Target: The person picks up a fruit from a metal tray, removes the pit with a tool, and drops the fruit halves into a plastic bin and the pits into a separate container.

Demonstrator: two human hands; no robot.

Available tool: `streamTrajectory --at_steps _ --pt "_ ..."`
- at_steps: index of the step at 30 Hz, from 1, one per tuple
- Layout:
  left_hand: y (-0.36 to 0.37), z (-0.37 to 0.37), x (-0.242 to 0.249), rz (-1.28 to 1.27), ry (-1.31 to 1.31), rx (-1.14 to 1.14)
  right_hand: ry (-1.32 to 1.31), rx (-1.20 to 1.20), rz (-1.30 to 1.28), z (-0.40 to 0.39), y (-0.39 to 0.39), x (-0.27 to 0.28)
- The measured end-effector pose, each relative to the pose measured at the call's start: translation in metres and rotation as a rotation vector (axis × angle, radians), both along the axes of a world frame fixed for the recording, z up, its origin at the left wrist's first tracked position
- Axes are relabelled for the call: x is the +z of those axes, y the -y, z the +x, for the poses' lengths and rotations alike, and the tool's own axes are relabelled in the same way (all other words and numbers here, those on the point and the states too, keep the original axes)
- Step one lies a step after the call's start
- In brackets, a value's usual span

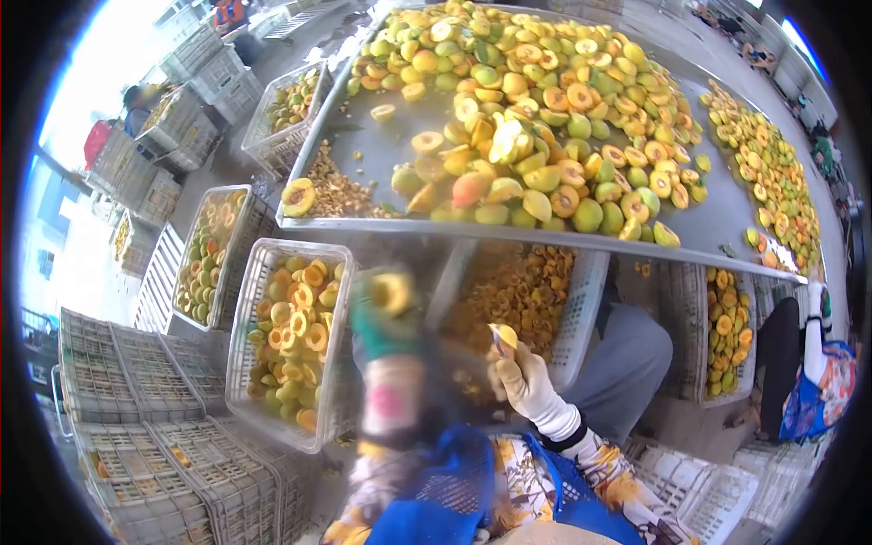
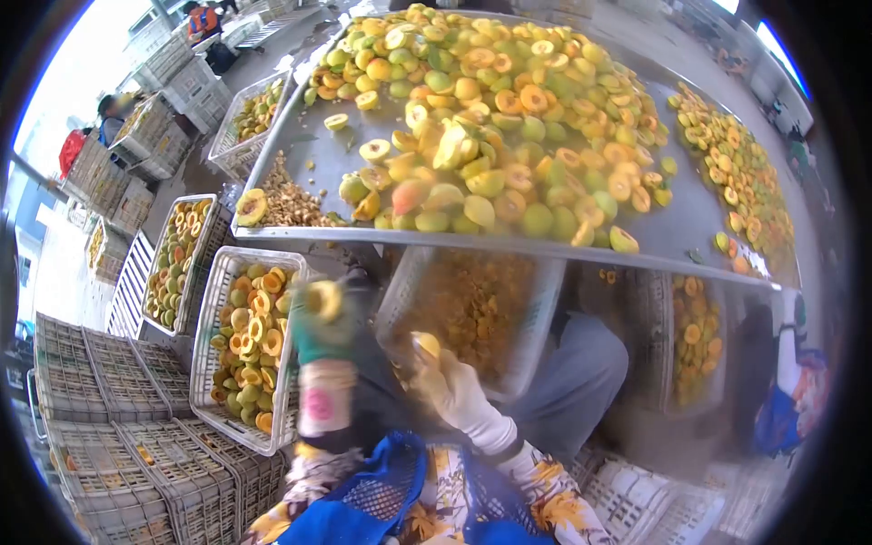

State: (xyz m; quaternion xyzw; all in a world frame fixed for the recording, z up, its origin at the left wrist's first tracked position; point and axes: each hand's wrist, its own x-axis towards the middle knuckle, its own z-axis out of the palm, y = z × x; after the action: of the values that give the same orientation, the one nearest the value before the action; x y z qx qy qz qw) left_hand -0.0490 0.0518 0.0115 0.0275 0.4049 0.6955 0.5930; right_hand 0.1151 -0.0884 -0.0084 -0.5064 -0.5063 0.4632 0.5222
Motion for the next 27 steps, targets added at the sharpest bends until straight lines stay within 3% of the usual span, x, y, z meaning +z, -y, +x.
streamTrajectory --at_steps 1,2,3,4,6,7,8,9,11,13,15,18,20,22,23,26,27 --pt "-0.009 -0.053 -0.016 0.202 -0.098 -0.128 0.425 -0.164 0.197 0.008 -0.005 -0.026" --pt "-0.009 -0.078 0.008 0.126 -0.247 -0.042 0.642 -0.187 0.125 0.017 -0.011 -0.035" --pt "-0.007 -0.109 0.015 0.011 -0.659 -0.06 0.918 -0.063 -0.034 0.029 -0.014 -0.048" --pt "-0.022 -0.18 -0.027 -0.005 -1.092 -0.298 1.186 0.063 -0.205 0.04 -0.015 -0.061" --pt "-0.021 -0.213 -0.026 -0.031 -2.381 -0.598 1.011 -0.226 -0.127 0.049 -0.015 -0.086" --pt "-0.025 -0.198 -0.009 0.101 -2.256 -0.608 1.22 -0.006 -0.342 0.054 -0.017 -0.101" --pt "-0.037 -0.161 0.022 0.236 -2.125 -0.615 1.131 0.237 -0.198 0.07 -0.008 -0.152" --pt "-0.054 -0.126 0.04 0.373 -1.99 -0.612 1.102 0.106 -0.249 0.06 -0.011 -0.142" --pt "-0.096 -0.078 0.03 0.584 -2.1 -0.544 1.107 -0.089 -0.311 0.049 -0.031 -0.117" --pt "-0.134 -0.026 0.036 0.503 -2.321 -0.8 1.051 -0.138 -0.255 0.049 -0.038 -0.103" --pt "-0.168 0.02 0.032 0.06 -2.186 -1.007 0.931 -0.295 -0.082 0.049 -0.039 -0.089" --pt "-0.188 0.033 -0.014 0.162 -2.212 -1.011 0.332 0.025 -0.939 0.069 -0.037 -0.094" --pt "-0.187 0.026 -0.014 0.256 -2.068 -0.906 0.591 -0.095 -0.379 0.071 -0.033 -0.124" --pt "-0.172 0.021 -0.001 0.253 -1.926 -0.931 0.596 -0.202 -0.198 0.065 -0.033 -0.095" --pt "-0.169 0.02 -0.017 0.312 -2.018 -0.731 0.441 -0.177 -0.276 0.062 -0.035 -0.08" --pt "-0.13 0.025 0.005 0.783 -1.646 -0.564 0.457 -0.255 -0.025 0.06 -0.042 -0.051" --pt "-0.111 0.023 0.011 0.87 -1.516 -0.649 0.282 -0.241 -0.068 0.055 -0.044 -0.033"
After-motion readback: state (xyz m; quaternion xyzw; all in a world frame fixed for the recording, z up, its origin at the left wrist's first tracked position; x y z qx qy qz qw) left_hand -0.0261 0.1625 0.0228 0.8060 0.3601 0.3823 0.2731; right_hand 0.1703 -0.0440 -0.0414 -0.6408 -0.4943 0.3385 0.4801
